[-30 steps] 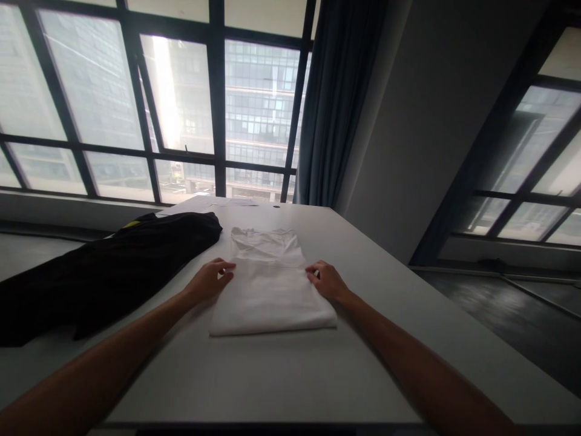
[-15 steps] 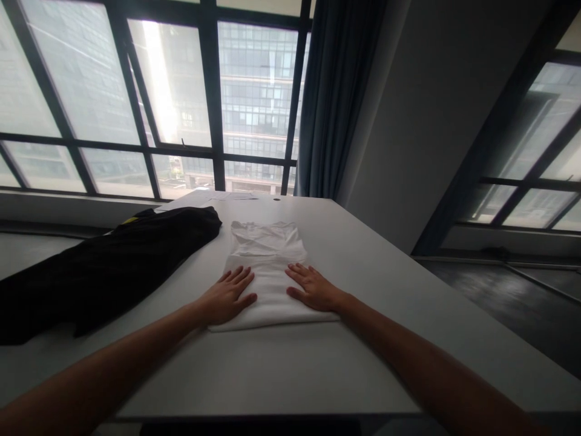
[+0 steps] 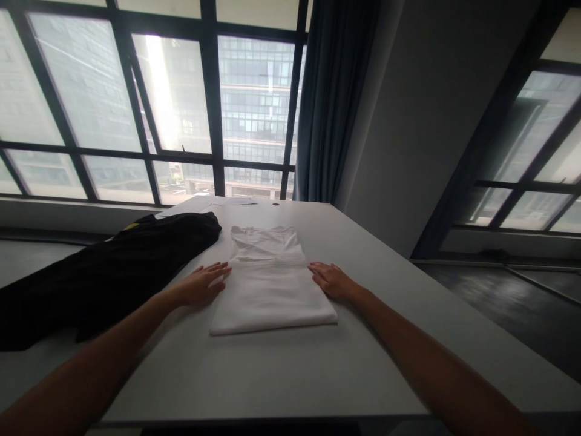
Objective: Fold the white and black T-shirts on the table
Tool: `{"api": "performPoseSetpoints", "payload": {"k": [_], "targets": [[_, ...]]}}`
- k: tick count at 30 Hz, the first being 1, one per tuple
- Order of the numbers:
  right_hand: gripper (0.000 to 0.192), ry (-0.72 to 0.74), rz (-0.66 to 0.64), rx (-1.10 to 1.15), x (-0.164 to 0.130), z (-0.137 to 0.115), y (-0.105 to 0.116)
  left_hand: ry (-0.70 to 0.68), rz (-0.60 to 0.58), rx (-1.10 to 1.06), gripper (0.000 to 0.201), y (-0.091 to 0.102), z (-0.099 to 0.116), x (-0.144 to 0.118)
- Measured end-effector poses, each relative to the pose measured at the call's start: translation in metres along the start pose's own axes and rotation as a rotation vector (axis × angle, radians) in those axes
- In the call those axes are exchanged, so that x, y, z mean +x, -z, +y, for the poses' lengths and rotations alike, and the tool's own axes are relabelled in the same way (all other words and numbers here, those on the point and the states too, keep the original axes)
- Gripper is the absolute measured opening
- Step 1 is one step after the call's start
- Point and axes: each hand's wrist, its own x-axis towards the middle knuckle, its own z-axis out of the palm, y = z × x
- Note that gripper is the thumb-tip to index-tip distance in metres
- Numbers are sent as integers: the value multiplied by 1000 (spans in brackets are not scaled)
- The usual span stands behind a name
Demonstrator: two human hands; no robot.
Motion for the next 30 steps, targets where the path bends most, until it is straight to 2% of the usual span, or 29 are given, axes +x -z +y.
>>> {"api": "performPoseSetpoints", "payload": {"k": [3, 6, 13, 18, 22, 25, 28, 30], "targets": [[50, 106, 78, 43, -2, 11, 5, -203, 10, -91, 51, 8, -8, -9], [47, 215, 103, 117, -5, 12, 9, -286, 31, -146, 41, 6, -6, -11], [35, 313, 19, 163, -6, -1, 13, -326, 181, -163, 33, -11, 10, 5], [29, 379, 119, 210, -7, -9, 17, -335, 197, -190, 33, 1, 16, -1], [25, 345, -28, 253, -17, -17, 27, -341, 134, -231, 32, 12, 25, -9], [40, 300, -83, 226, -23, -16, 32, -303, 125, -224, 32, 14, 30, -12], [59, 274, -65, 177, -22, -11, 30, -328, 90, -223, 30, 14, 29, -14], [60, 276, -31, 151, -18, -10, 24, -365, 66, -218, 28, 12, 25, -14]]}}
